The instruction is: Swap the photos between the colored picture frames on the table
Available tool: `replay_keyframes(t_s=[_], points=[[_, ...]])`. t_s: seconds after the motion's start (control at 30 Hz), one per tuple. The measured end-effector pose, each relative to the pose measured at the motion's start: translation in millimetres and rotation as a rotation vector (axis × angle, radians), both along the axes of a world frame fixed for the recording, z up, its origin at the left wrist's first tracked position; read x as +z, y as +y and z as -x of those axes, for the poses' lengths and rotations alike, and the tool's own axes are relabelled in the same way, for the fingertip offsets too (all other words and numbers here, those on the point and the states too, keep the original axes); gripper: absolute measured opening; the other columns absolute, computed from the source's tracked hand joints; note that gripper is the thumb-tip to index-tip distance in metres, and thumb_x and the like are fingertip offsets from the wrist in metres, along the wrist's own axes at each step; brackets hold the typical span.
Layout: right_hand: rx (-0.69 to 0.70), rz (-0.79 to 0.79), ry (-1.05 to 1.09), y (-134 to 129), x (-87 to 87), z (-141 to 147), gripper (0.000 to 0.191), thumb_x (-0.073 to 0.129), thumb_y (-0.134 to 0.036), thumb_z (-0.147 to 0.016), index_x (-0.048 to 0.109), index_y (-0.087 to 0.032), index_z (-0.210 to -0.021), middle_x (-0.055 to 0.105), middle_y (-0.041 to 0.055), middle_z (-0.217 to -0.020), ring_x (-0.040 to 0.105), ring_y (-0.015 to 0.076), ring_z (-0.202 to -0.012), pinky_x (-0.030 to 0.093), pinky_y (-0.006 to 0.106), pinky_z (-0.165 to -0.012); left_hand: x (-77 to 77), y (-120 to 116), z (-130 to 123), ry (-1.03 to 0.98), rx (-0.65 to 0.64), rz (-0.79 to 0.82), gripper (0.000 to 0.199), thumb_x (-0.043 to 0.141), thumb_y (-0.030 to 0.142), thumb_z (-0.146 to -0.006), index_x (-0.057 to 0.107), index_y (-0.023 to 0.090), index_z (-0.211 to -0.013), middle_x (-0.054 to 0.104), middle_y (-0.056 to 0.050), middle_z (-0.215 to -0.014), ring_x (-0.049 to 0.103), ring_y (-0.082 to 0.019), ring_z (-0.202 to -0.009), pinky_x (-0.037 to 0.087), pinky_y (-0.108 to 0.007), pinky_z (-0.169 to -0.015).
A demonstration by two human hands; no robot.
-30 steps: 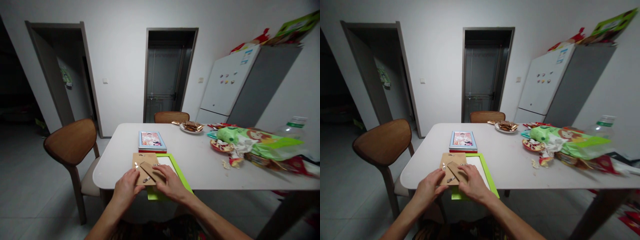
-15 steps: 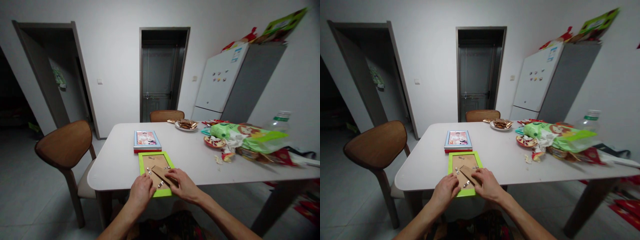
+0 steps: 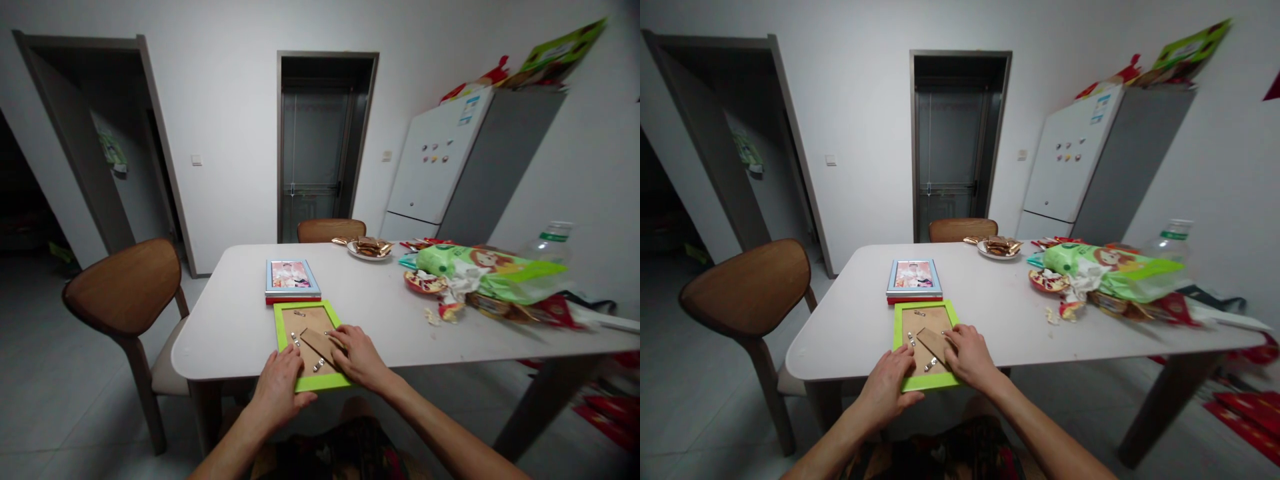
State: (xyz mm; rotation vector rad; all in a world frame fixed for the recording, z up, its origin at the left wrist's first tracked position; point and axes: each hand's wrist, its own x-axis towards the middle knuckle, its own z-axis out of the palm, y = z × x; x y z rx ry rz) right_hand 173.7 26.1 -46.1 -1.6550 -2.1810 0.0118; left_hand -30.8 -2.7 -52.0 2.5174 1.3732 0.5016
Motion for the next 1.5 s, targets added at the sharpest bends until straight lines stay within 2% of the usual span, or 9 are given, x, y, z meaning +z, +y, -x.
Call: replay_keyframes(t_s=[0.1, 0.17, 0.4, 0.6, 0.87, 1.13, 1.23, 1.33, 1.5], points=[[-0.121, 0.028, -0.097, 9, 0.4, 2, 0.033, 0.036, -0.031, -0.079, 0.059, -0.019, -0.1, 0.051, 0.0096, -0.103, 0.042, 0.0206, -0.092, 0.031, 0.03, -0.077, 1.3, 0, -1, 0.014, 0.015, 0.009, 0.052, 0.066, 0.039, -0.059, 0.049, 0.016, -0.103, 0.045, -0.012, -0.125, 0.034, -0.025, -0.119, 0.025, -0.043, -0.098], [-0.144, 0.047, -0.144, 12, 0.1, 2, 0.034, 0.034, -0.033, -0.081, 0.06, -0.019, -0.096, 0.049, 0.0103, -0.104, 0.042, 0.0211, -0.091, 0.03, 0.03, -0.076, 2.5, 0, -1, 0.017, 0.033, 0.014, 0.058, 0.066, 0.04, -0.059, 0.047, 0.015, -0.107, 0.044, -0.013, -0.125, 0.035, -0.025, -0.119, 0.026, -0.043, -0.098], [-0.125, 0.052, -0.143, 19, -1.3, 2, 0.034, 0.035, -0.029, -0.08, 0.052, -0.022, -0.109, 0.047, 0.0095, -0.102, 0.042, 0.0204, -0.089, 0.03, 0.029, -0.072, 1.2, 0, -2, 0.01, 0.045, -0.012, 0.061, 0.067, 0.038, -0.059, 0.047, 0.014, -0.11, 0.046, -0.012, -0.124, 0.037, -0.024, -0.117, 0.029, -0.038, -0.098], [-0.059, 0.03, -0.048, 24, -3.5, 3, 0.027, 0.035, -0.023, -0.079, 0.06, -0.017, -0.085, 0.047, 0.0081, -0.089, 0.043, 0.0173, -0.083, 0.031, 0.027, -0.075, 1.0, 0, -2, 0.008, 0.081, 0.01, 0.066, 0.064, 0.042, -0.06, 0.044, 0.013, -0.115, 0.045, -0.012, -0.125, 0.037, -0.024, -0.117, 0.028, -0.036, -0.098], [-0.073, 0.002, 0.075, 25, -12.8, 1, 0.024, 0.039, -0.02, -0.076, 0.061, -0.015, -0.083, 0.047, 0.0075, -0.088, 0.044, 0.0155, -0.083, 0.032, 0.024, -0.078, 2.5, -3, -3, -0.016, 0.107, 0.034, 0.065, 0.062, 0.041, -0.06, 0.043, 0.015, -0.117, 0.045, -0.01, -0.125, 0.038, -0.022, -0.117, 0.029, -0.033, -0.098], [-0.073, -0.01, 0.081, 27, -13.0, 0, 0.023, 0.04, -0.019, -0.074, 0.061, -0.014, -0.082, 0.049, 0.0077, -0.087, 0.045, 0.0157, -0.084, 0.034, 0.025, -0.079, 0.6, -4, -2, 0.001, 0.103, 0.038, 0.067, 0.06, 0.042, -0.062, 0.041, 0.013, -0.119, 0.041, -0.011, -0.128, 0.035, -0.021, -0.119, 0.027, -0.032, -0.1], [-0.055, -0.036, 0.06, 23, -12.3, -2, 0.025, 0.04, -0.02, -0.075, 0.061, -0.015, -0.089, 0.05, 0.0084, -0.09, 0.046, 0.0167, -0.085, 0.034, 0.027, -0.079, -0.3, -3, -1, -0.004, 0.101, 0.049, 0.068, 0.06, 0.041, -0.062, 0.039, 0.013, -0.121, 0.041, -0.01, -0.129, 0.034, -0.02, -0.12, 0.026, -0.031, -0.1], [0.022, -0.132, 0.058, 8, -10.4, 1, 0.028, 0.043, -0.021, -0.074, 0.059, -0.017, -0.097, 0.051, 0.0092, -0.098, 0.044, 0.0193, -0.092, 0.034, 0.032, -0.081, -1.3, 0, 1, -0.017, 0.095, 0.055, 0.068, 0.06, 0.04, -0.063, 0.039, 0.014, -0.121, 0.041, -0.01, -0.129, 0.034, -0.02, -0.12, 0.027, -0.031, -0.1], [0.356, -0.137, 0.058, -22, -3.2, 18, 0.023, 0.045, -0.018, -0.073, 0.062, -0.024, -0.089, 0.051, 0.0054, -0.093, 0.044, 0.0177, -0.088, 0.035, 0.033, -0.077, -2.4, 4, 4, -0.031, 0.085, 0.062, 0.064, 0.06, 0.038, -0.063, 0.04, 0.015, -0.119, 0.041, -0.009, -0.128, 0.033, -0.019, -0.121, 0.027, -0.031, -0.1]])
